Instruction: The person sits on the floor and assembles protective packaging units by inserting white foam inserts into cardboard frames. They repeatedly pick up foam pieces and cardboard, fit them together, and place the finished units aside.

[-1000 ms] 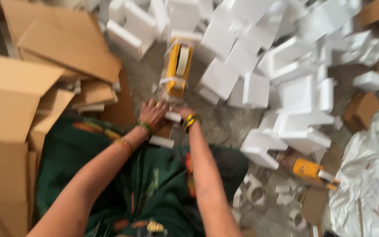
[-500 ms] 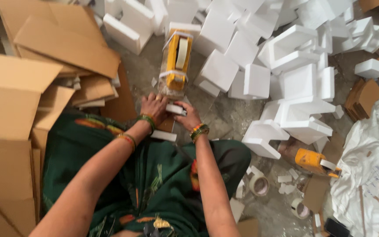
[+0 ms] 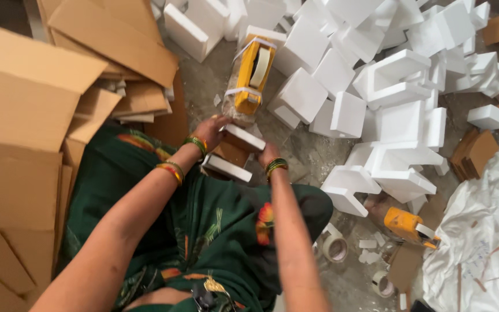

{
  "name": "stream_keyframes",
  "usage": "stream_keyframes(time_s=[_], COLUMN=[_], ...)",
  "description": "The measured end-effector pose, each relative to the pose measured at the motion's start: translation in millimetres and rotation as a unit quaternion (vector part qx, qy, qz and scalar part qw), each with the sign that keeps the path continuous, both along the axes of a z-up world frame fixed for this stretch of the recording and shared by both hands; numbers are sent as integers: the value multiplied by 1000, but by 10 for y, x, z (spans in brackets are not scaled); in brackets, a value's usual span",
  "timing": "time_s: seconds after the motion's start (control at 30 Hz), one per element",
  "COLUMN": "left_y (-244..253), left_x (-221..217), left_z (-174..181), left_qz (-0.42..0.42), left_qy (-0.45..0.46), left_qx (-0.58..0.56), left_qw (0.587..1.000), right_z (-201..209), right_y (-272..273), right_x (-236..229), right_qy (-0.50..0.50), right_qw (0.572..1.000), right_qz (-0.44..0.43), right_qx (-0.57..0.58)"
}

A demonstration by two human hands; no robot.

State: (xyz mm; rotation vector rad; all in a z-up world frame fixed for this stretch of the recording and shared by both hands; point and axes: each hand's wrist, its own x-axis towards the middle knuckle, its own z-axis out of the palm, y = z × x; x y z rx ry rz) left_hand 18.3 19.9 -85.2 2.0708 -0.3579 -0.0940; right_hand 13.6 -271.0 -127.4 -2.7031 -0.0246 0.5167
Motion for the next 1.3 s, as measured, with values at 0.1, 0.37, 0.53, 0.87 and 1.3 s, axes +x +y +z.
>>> stream_keyframes(time_s=[0.1,0.37,0.53,0.87,1.3], left_y=[49,74,58,34,47], left_x=[5,57,24,46,28], left_z=[170,223,253,163,249], left_qz=[1,2,8,10,7], left_qy=[4,-22,-12,-34,-16], left_qx=[45,74,98,117,140], left_qw=[999,997,995,992,990], right_z=[170,595,717,247,952], right_y=[-212,443,513,494,773], right_x=[174,1226,1146,868,518], right_qy=[-50,-123,-127,-209,-93], right_qw=[998,912,905,848,838], right_qz=[-40,-220,-190,-254,-264], right_qx=[22,324,359,415,468])
